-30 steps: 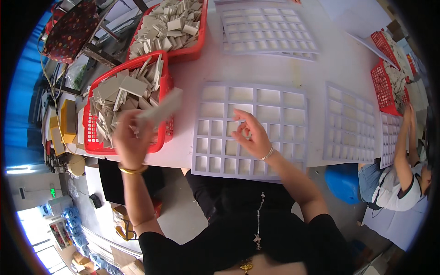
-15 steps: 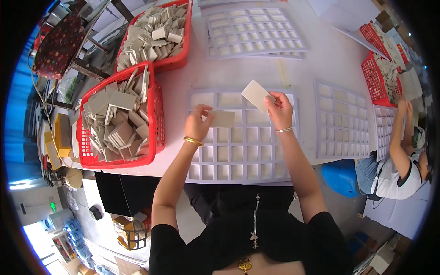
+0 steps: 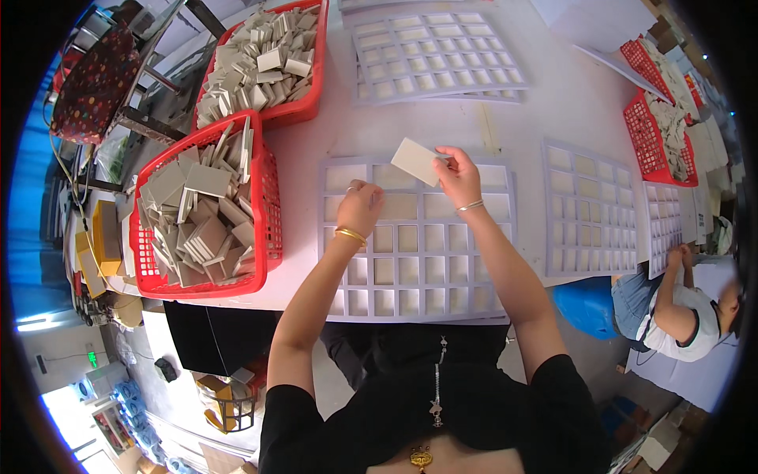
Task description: The person picks small, rectangular, light-colored tiles from a red basket and places them one by one into the compartments of a white grid tray. The person continues this repetitive sorting process, filling the tray's slots with the tiles.
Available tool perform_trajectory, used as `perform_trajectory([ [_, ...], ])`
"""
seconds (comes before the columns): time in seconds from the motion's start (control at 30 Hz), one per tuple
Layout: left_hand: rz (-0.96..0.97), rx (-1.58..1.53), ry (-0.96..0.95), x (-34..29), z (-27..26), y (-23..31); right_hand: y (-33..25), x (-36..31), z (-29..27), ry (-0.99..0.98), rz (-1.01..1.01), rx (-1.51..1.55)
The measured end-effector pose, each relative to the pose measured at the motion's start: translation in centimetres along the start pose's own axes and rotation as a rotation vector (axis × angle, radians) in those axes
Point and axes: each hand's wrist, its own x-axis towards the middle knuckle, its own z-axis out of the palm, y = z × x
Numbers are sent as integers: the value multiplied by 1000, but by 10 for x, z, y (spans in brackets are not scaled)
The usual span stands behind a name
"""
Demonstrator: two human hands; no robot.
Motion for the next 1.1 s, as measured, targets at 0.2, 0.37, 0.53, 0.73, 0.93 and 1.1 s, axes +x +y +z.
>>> perform_trajectory([
  [0.2,351,370,-38,-23,-4,9,16,20,15,-123,-151,-399],
  [0.37,415,500,-160,-30,-3,3,30,30,29,-211,-110,-519],
  [0.53,322,585,-367,11,-24,28,33,33,41,-126,-410,-718],
  [0.73,330,342,398,132,-59,32,23,15,47,-217,-501,-963],
  [0.93,327,994,465,237,-141,-12,26,7,45,-169,-666,-938],
  [1.1,284,1078,372,244,-138,-29,19,1,40,-146,-682,-941],
])
